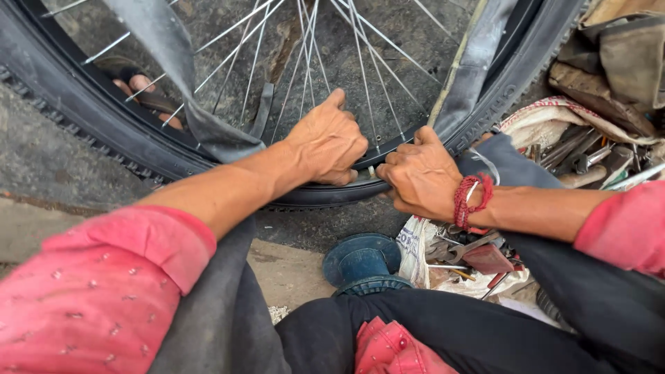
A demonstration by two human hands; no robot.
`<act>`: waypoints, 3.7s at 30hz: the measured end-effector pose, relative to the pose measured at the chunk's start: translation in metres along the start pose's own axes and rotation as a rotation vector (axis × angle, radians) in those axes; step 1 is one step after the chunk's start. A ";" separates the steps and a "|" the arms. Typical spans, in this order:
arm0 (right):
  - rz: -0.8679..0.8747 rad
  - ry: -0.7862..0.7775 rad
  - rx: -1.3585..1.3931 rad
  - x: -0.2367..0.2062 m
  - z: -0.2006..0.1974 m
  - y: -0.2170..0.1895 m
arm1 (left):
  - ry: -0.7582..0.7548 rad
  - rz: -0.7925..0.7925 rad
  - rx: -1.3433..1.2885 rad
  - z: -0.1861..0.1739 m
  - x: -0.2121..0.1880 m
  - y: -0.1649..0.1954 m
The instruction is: The person cuts a small piece of rubber using scissors, then inserts a bicycle inner tube into the tire and rim. They proceed to seat the tire bead onto the rim by hand, working around the circumference to secure the tire.
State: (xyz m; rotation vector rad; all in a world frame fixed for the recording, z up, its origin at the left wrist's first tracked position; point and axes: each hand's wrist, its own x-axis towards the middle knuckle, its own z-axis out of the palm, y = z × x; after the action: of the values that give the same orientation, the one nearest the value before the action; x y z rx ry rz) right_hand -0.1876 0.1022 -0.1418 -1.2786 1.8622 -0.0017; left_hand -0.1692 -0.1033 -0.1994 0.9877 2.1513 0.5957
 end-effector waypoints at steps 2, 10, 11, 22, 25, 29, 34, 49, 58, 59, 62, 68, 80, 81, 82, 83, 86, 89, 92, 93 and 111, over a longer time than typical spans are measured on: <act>0.021 -0.008 0.057 0.000 -0.002 -0.003 | 0.009 -0.019 -0.008 -0.001 0.000 0.001; 0.002 0.233 0.085 0.001 0.013 -0.009 | -0.003 -0.088 -0.041 0.000 -0.001 0.004; 0.002 0.270 0.110 0.001 0.016 -0.011 | 0.006 -0.086 -0.044 0.001 -0.001 0.004; 0.081 0.293 0.055 0.005 0.022 -0.025 | 0.091 -0.066 -0.052 0.009 -0.006 0.002; 0.041 0.336 0.045 0.002 0.021 -0.025 | 0.088 -0.058 -0.067 0.008 -0.008 0.002; 0.030 0.349 0.030 -0.001 0.020 -0.027 | 0.094 -0.050 -0.084 0.004 -0.010 0.001; 0.016 0.409 0.027 0.003 0.020 -0.027 | 0.120 -0.068 -0.077 0.000 -0.012 0.003; -0.047 0.483 -0.013 0.001 0.013 -0.028 | -0.027 -0.068 -0.130 -0.008 -0.011 0.000; 0.081 0.485 -0.119 0.000 0.010 -0.030 | 0.119 -0.009 -0.195 -0.008 -0.011 -0.003; 0.103 0.474 -0.150 0.000 0.010 -0.030 | 0.092 -0.007 -0.190 -0.009 -0.011 -0.004; 0.051 0.473 -0.155 0.003 0.012 -0.026 | 0.001 -0.019 -0.192 -0.014 -0.013 -0.005; -0.039 0.494 -0.171 0.006 0.021 -0.010 | -0.026 -0.041 -0.183 -0.015 -0.010 -0.003; -0.046 0.558 -0.145 0.013 0.017 -0.009 | 0.111 -0.042 -0.166 0.004 -0.003 -0.006; -0.059 0.549 -0.133 0.013 0.017 -0.008 | 0.090 -0.036 -0.157 0.005 -0.003 -0.006; -0.071 0.540 -0.119 0.012 0.016 -0.006 | 0.067 -0.030 -0.148 0.006 -0.002 -0.005; -0.087 0.535 -0.107 0.011 0.016 -0.004 | 0.091 -0.030 -0.158 0.006 -0.001 -0.005; -0.094 0.547 -0.104 0.010 0.018 -0.002 | 0.111 -0.036 -0.172 0.004 0.000 -0.005; -0.072 0.532 -0.077 0.013 0.020 -0.003 | 0.047 -0.044 -0.159 0.000 -0.001 -0.004; -0.056 0.515 -0.100 0.015 0.017 -0.005 | -0.003 -0.023 -0.139 -0.006 -0.002 -0.007; -0.053 0.519 -0.066 0.013 0.014 -0.007 | -0.029 -0.008 -0.136 -0.007 -0.003 -0.008; 0.041 0.383 0.308 -0.022 -0.016 -0.039 | -0.134 -0.009 -0.159 -0.018 -0.004 0.000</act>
State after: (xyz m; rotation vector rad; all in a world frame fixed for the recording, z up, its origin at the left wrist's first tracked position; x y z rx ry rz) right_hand -0.1657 0.0936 -0.1001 -1.0764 2.1082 -0.5249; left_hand -0.1808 -0.1089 -0.1855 0.9045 1.9576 0.6663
